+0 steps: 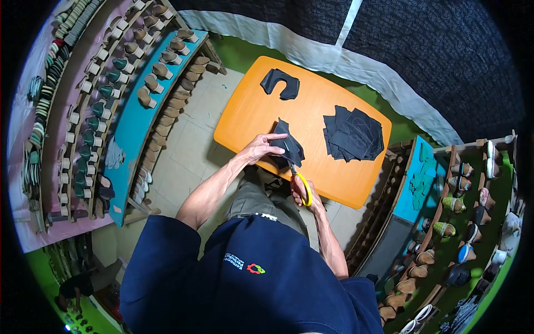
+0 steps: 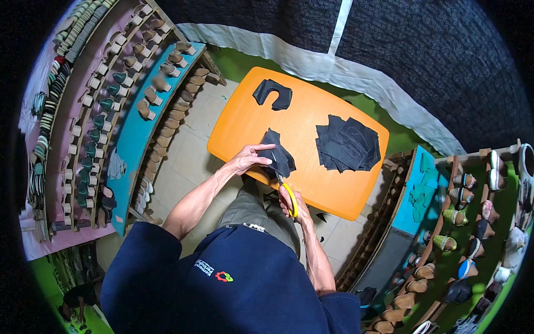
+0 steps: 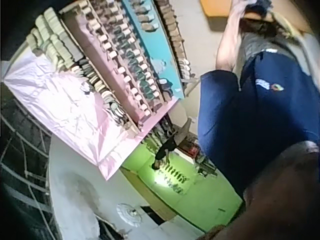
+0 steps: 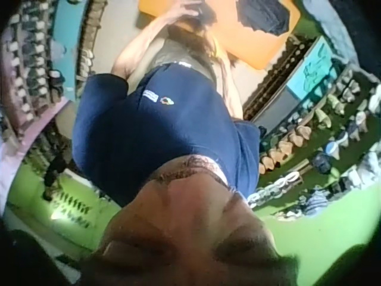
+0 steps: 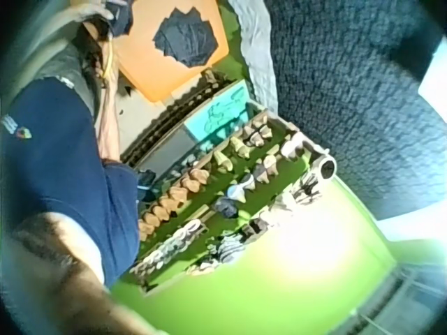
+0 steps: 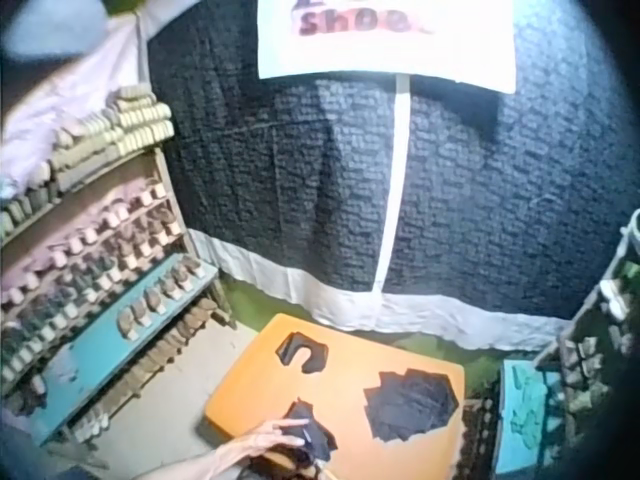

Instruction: The person uses yellow-handled scissors to cut a stack of black material on an orange table. They cut the material into specific shapes, rotating the stack as needed, and place the finished pieces on the table.

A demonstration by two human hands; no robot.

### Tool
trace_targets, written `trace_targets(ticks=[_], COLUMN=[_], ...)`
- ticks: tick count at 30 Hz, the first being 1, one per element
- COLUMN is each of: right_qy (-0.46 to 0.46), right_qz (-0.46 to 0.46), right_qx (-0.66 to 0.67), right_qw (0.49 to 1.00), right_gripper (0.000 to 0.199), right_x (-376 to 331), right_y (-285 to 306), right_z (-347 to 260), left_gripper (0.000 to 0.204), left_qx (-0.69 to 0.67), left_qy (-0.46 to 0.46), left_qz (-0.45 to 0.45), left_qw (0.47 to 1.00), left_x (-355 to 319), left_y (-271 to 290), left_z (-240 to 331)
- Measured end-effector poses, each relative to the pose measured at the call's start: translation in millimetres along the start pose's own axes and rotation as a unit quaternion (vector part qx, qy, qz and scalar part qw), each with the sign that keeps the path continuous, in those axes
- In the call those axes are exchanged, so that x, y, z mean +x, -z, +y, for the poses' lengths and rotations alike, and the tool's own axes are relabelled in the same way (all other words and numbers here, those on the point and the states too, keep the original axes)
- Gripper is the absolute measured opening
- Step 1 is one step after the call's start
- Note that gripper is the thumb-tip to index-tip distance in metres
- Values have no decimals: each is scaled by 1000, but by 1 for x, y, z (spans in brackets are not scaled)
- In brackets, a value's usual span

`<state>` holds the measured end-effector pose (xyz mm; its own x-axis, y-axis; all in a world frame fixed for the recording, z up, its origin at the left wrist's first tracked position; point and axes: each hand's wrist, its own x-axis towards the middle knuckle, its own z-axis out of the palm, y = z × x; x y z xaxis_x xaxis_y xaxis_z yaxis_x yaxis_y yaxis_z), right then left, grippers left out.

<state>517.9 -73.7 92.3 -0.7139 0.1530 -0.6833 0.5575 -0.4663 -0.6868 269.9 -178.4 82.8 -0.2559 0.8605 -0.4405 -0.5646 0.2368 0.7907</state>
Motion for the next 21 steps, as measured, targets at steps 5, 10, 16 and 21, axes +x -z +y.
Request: trace_targets(ticks=[5, 10, 16, 21], right_qy=[4, 7, -17, -18], right_qz=[11, 0, -20, -44], right_qx=[-9, -18, -1, 9], right_qw=[1000, 1000, 1000, 999], right_gripper=[56, 57, 59, 62], right_x=[-5, -10, -10, -3], right_y=[-2, -3, -3, -3], right_z=[-2, -4, 3, 4], left_gripper=[63, 60, 63, 69], left_qx=[-6, -17, -17, 41], left_qy=[-16, -14, 43, 42], left_qz=[27, 63, -36, -69], left_qw=[999, 998, 998, 996], left_x=[-6, -3, -6, -5], left_y=[-8, -2, 6, 7], left_z=[-7, -14, 5, 13])
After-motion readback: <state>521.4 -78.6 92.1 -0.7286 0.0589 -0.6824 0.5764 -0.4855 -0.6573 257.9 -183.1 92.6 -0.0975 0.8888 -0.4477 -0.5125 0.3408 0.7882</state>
